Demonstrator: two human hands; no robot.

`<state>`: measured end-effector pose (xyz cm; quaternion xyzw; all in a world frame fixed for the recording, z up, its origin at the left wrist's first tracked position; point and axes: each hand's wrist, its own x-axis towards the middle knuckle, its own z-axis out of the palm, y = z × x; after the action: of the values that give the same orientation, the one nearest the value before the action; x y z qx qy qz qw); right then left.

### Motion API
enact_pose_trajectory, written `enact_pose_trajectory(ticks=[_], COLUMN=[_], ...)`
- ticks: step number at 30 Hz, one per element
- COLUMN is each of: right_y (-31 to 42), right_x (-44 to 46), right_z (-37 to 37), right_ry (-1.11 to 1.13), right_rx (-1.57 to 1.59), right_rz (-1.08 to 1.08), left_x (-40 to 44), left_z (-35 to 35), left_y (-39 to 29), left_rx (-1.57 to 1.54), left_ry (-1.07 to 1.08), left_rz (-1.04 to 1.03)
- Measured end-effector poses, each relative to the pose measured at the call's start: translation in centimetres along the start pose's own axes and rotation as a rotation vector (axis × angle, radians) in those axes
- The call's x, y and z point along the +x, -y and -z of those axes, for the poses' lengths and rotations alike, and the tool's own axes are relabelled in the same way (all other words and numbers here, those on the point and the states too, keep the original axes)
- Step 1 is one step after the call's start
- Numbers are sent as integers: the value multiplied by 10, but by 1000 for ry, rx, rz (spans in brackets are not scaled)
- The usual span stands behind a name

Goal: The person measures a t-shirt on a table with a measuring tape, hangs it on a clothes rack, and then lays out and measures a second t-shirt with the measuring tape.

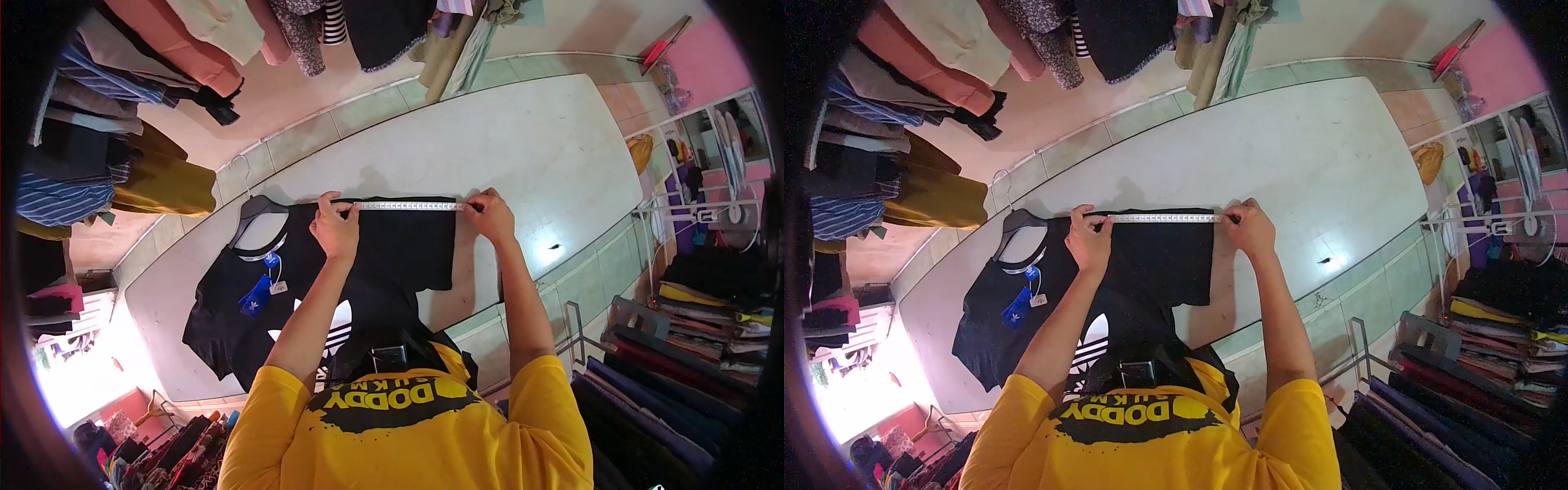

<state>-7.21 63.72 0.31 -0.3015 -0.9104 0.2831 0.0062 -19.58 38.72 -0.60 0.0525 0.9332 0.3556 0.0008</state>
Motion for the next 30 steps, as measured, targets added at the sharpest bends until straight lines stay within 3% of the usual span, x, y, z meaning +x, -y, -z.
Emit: enact_pose_trajectory(ticks=[8,11,12,14,18,20,24,29,30], right_y=[-4,2,1,-4,-7,3,26,31,32], right_x=[-1,-8,-11,-19,-53,-80,-119,-133,-137], right_z=[-3,0,-3,-13,-21,-31,-50,-51,-47], right_ry=[6,44,42,-197,-162,-188,-158,-262,-271], right_rx=[-13,93,93,302,550,932,961,833,838], right_rz=[58,100,100,264,26,-5,-24,-61,-71], left_x=[0,-7,-10,-16,-32,-46,-69,-65,-59], left_z=[-1,2,1,-1,-4,-14,-27,-38,-42], left_y=[2,-4,-6,-9,-32,-46,-61,-66,-69], left_rx=[-42,-14,-29,-44,-324,-513,-682,-510,-398], left_ry=[6,-23,-99,-172,75,355,1014,1136,994], left_rz=[29,-70,-194,-319,-513,-440,-128,-127,-282])
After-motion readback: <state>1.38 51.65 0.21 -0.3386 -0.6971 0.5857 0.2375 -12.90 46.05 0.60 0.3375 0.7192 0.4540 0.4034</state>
